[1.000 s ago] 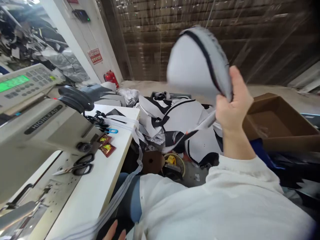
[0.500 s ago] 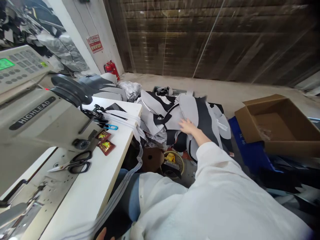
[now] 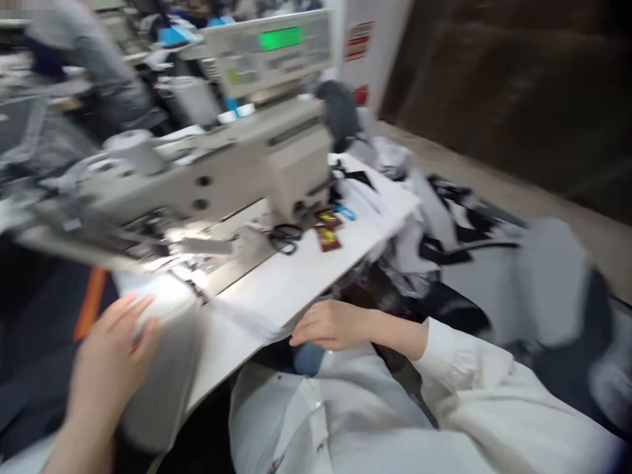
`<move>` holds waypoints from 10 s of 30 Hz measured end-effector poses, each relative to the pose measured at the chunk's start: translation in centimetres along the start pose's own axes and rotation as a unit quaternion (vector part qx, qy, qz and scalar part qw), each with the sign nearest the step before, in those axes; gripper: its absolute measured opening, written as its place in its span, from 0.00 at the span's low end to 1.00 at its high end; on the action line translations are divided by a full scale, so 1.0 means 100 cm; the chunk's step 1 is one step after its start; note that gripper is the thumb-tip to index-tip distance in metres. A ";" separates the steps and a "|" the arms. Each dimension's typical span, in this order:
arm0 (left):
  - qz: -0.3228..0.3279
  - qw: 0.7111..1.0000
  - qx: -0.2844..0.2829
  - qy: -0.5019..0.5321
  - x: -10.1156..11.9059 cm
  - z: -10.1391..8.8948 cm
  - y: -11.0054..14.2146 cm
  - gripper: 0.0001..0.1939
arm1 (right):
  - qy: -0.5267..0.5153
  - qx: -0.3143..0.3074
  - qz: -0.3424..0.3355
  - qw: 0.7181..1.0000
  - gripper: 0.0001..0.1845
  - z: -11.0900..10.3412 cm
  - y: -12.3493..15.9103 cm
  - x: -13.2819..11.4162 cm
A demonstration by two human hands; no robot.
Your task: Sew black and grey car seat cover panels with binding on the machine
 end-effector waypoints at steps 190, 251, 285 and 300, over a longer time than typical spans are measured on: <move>-0.015 0.957 -0.109 -0.270 -0.023 0.035 0.003 0.27 | 0.191 0.019 0.106 0.976 0.20 0.019 -0.182 0.177; -0.069 0.987 -0.142 -0.036 -0.008 0.066 -0.012 0.18 | 0.263 0.009 -0.044 0.964 0.15 0.023 -0.184 0.144; -0.084 0.989 -0.059 -0.102 -0.048 0.087 -0.051 0.22 | 0.205 0.018 0.029 0.978 0.21 0.027 -0.184 0.165; -0.086 0.996 -0.029 0.013 -0.052 0.078 -0.049 0.18 | 0.397 0.032 0.219 0.891 0.21 -0.038 -0.078 0.154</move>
Point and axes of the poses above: each hand's wrist, its own y-axis away from the middle knuckle, its own z-axis out of the palm, x = y × z, the point moved 9 cm from there along -y, towards the middle knuckle, and after that the axes turned 14 degrees about -z, right-handed, at the moved point
